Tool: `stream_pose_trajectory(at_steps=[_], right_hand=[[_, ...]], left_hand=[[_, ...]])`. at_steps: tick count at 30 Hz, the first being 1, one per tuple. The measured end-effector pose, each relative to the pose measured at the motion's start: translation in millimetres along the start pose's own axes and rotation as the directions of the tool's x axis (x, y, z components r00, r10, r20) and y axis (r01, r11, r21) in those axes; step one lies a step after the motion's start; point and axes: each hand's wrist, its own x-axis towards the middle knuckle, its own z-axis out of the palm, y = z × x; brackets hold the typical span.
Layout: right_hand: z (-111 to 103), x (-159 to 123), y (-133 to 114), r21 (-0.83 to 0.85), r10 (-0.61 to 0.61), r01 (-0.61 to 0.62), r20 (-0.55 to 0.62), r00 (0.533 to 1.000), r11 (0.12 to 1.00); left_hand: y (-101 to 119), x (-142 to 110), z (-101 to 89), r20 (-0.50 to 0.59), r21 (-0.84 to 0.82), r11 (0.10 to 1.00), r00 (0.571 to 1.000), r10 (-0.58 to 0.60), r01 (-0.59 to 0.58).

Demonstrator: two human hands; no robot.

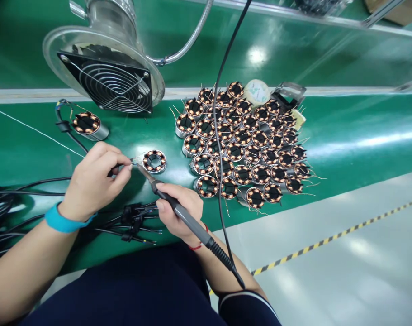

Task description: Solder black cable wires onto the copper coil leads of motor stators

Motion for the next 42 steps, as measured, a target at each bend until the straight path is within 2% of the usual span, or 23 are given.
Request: stream_pose_trajectory(at_steps=[6, 11, 14, 18, 22, 26, 31, 36, 38, 40, 42], right_hand=[[-3, 8, -2, -0.035, -0.032, 0.032, -0.013, 0.999, 0.999], [-2, 20, 1, -0.156, -0.044, 0.064, 0.131, 0.990, 0.986], [0, 26, 2, -0.144, -0.050, 0.077, 0.180, 0.982, 0.987], [3, 33, -1, -0.161, -0.005, 0.045, 0.240, 0.971, 0.986], [7, 42, -7, -0.265, 0.007, 0.075, 0.296, 0.955, 0.961], [16, 48, -9, -0.363, 0.083, 0.053, 0.348, 0.934, 0.930], [27, 55, -5, -0.420, 0.157, 0.008, 0.358, 0.920, 0.907], [32, 55, 1, -0.400, 0.137, 0.021, 0.364, 0.921, 0.916], [31, 55, 3, -0.380, 0.120, 0.022, 0.345, 0.931, 0.925], [29, 55, 5, -0.362, 0.102, 0.020, 0.314, 0.944, 0.932], [28, 57, 7, -0.348, 0.085, 0.029, 0.309, 0.947, 0.937]], left_hand=[[-1, 0, 0.3, 0.010, 0.002, 1.000, 1.000, -0.007, 0.007], [0, 1, -0.7, -0.005, -0.004, 1.000, 1.000, -0.005, 0.005], [1, 1, -1.0, 0.005, 0.001, 1.000, 1.000, -0.012, 0.012], [1, 1, -1.7, 0.012, 0.003, 1.000, 1.000, -0.011, 0.011], [1, 0, -2.9, 0.005, 0.002, 1.000, 1.000, 0.009, -0.009], [0, 0, -2.5, 0.010, 0.015, 1.000, 1.000, 0.013, -0.013], [1, 0, -0.7, 0.006, 0.019, 1.000, 1.000, 0.009, -0.009], [2, 1, -3.2, 0.027, -0.015, 1.000, 0.999, -0.016, 0.016], [0, 1, -6.2, 0.052, -0.078, 0.995, 0.997, -0.061, 0.065], [-3, 2, -10.1, 0.124, -0.189, 0.960, 0.975, -0.184, 0.205], [-8, 4, -14.3, 0.286, -0.306, 0.859, 0.900, -0.328, 0.411]])
